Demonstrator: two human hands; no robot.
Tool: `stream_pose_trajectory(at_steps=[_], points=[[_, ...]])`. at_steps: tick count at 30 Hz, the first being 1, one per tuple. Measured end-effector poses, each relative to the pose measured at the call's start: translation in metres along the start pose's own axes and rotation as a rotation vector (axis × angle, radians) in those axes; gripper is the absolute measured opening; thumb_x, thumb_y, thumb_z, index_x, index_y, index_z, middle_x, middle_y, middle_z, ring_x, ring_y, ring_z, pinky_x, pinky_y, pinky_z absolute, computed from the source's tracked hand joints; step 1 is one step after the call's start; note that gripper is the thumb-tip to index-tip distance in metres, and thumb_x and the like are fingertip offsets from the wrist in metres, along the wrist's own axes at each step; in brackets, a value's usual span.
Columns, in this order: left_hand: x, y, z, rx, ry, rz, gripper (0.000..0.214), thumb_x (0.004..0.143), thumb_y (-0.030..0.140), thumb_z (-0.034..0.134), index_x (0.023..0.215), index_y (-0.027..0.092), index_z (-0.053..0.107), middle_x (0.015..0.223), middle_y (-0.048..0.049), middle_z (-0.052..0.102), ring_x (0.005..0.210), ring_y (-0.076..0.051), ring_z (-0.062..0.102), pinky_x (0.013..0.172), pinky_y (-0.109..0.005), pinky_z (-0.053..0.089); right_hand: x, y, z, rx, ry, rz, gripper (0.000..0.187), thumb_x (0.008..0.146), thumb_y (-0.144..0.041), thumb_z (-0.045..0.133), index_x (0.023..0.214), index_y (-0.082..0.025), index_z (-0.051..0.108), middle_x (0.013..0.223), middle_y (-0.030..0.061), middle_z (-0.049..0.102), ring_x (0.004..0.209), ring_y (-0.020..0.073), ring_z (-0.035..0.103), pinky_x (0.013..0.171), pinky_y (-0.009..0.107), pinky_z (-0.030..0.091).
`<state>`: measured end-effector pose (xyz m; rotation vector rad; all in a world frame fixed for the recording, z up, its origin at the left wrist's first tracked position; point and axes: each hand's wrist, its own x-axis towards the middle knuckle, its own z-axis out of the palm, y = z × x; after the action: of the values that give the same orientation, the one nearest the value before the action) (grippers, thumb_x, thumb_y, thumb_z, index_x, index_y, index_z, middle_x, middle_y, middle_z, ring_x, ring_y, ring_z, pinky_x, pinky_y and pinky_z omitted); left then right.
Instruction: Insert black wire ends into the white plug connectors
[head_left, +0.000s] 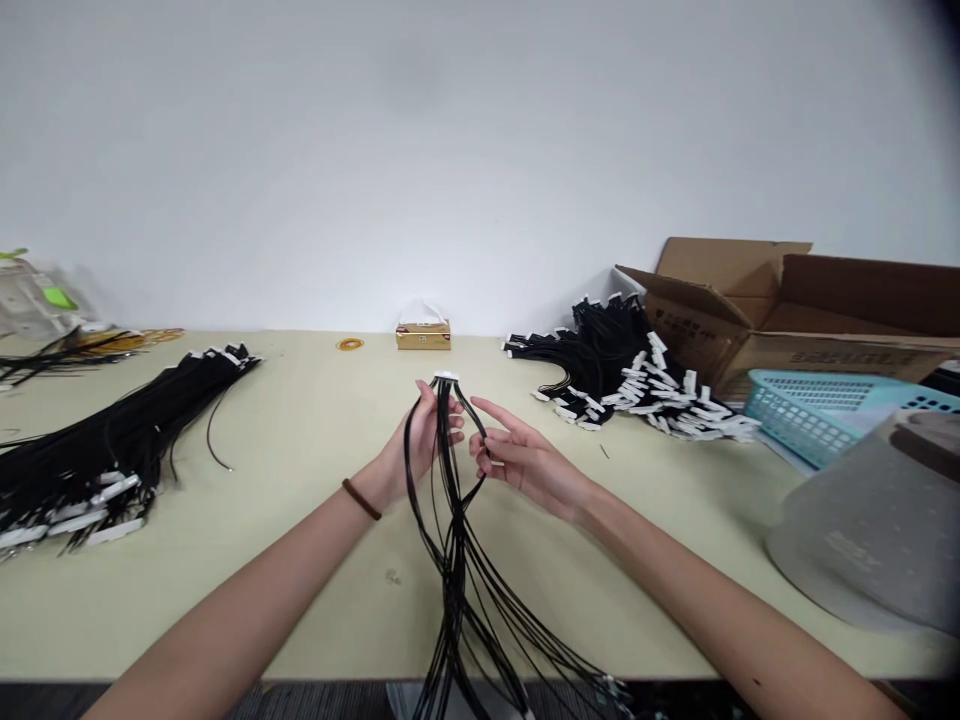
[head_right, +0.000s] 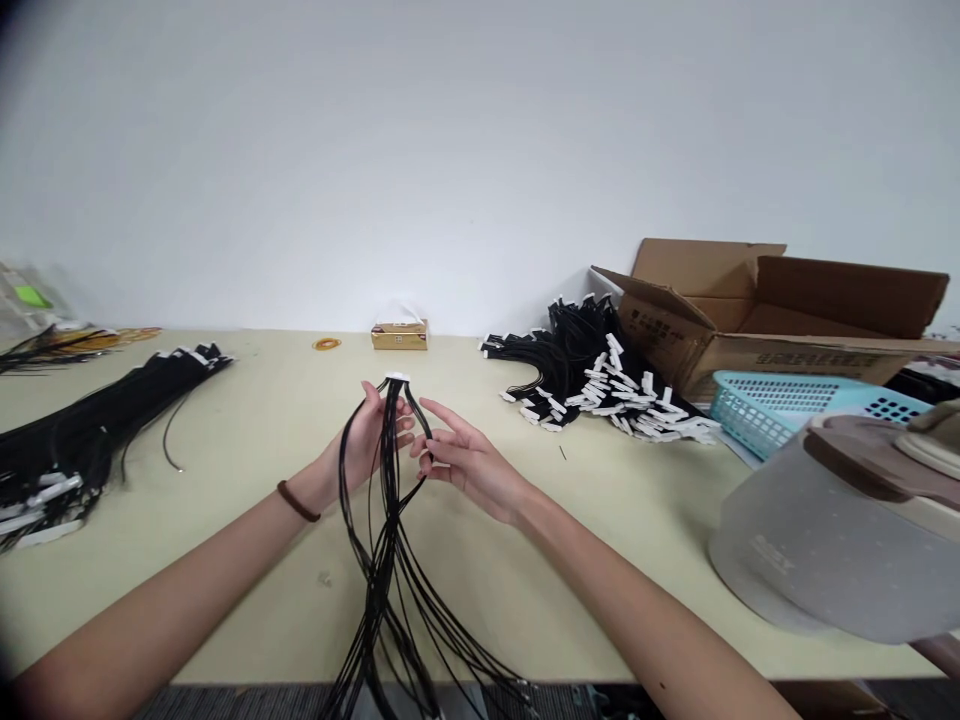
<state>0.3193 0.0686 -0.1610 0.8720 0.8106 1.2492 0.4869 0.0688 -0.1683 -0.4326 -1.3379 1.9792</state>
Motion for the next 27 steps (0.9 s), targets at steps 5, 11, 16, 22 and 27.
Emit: stream_pose_trajectory(at_steps=[5, 11, 16, 22, 27], points=[[0.001, 0.013, -0.004, -0.116, -0.042, 0.021, 0.05, 0.073, 0.065, 0.036, 0.067, 0.016, 0.042, 0.052, 0.0065, 0.034, 0.036, -0.002, 0.027, 0.035, -0.015, 0.03, -0.001, 0.004, -0.001, -0.03, -0.162, 0.053, 0.049, 0.082, -0.022, 0.06, 0.128, -0.023, 0.045, 0.081, 0.0005, 0.054, 0.075, 0.0089, 0.052, 0.077, 0.026, 0.04], [0.003, 0.033, -0.019, -0.29, 0.027, 0.107, 0.036, 0.085, 0.044, 0.033, 0.07, 0.013, 0.045, 0.052, 0.0065, 0.034, 0.032, 0.001, 0.019, 0.029, -0.012, 0.021, -0.004, 0.007, 0.001, -0.133, -0.375, 0.196, 0.044, 0.083, -0.03, 0.059, 0.124, -0.019, 0.049, 0.085, 0.0037, 0.059, 0.084, 0.0136, 0.057, 0.083, 0.032, 0.04], [0.013, 0.053, -0.053, -0.362, 0.233, 0.274, 0.032, 0.088, 0.036, 0.031, 0.071, 0.013, 0.045, 0.053, 0.0059, 0.037, 0.032, 0.002, 0.019, 0.029, -0.008, 0.019, -0.004, 0.007, 0.002, -0.22, -0.353, 0.236, 0.039, 0.083, -0.032, 0.059, 0.118, -0.017, 0.055, 0.075, 0.0024, 0.058, 0.072, 0.0107, 0.055, 0.069, 0.024, 0.039], [0.02, 0.056, -0.075, -0.118, 0.42, 0.367, 0.026, 0.082, 0.037, 0.047, 0.071, 0.013, 0.045, 0.054, 0.0061, 0.043, 0.03, 0.003, 0.022, 0.028, -0.011, 0.015, -0.003, 0.003, -0.008, -0.208, -0.161, 0.135, 0.035, 0.08, -0.034, 0.062, 0.108, -0.015, 0.061, 0.065, -0.0018, 0.048, 0.063, 0.0079, 0.045, 0.064, 0.023, 0.036], [0.022, 0.053, -0.083, 0.151, 0.595, 0.452, 0.026, 0.08, 0.038, 0.05, 0.073, 0.013, 0.047, 0.052, 0.0038, 0.05, 0.028, 0.001, 0.026, 0.029, -0.013, 0.016, -0.002, 0.0, -0.014, -0.235, -0.09, 0.116, 0.033, 0.08, -0.041, 0.059, 0.1, -0.015, 0.065, 0.062, -0.0001, 0.052, 0.073, 0.0129, 0.052, 0.075, 0.028, 0.039]])
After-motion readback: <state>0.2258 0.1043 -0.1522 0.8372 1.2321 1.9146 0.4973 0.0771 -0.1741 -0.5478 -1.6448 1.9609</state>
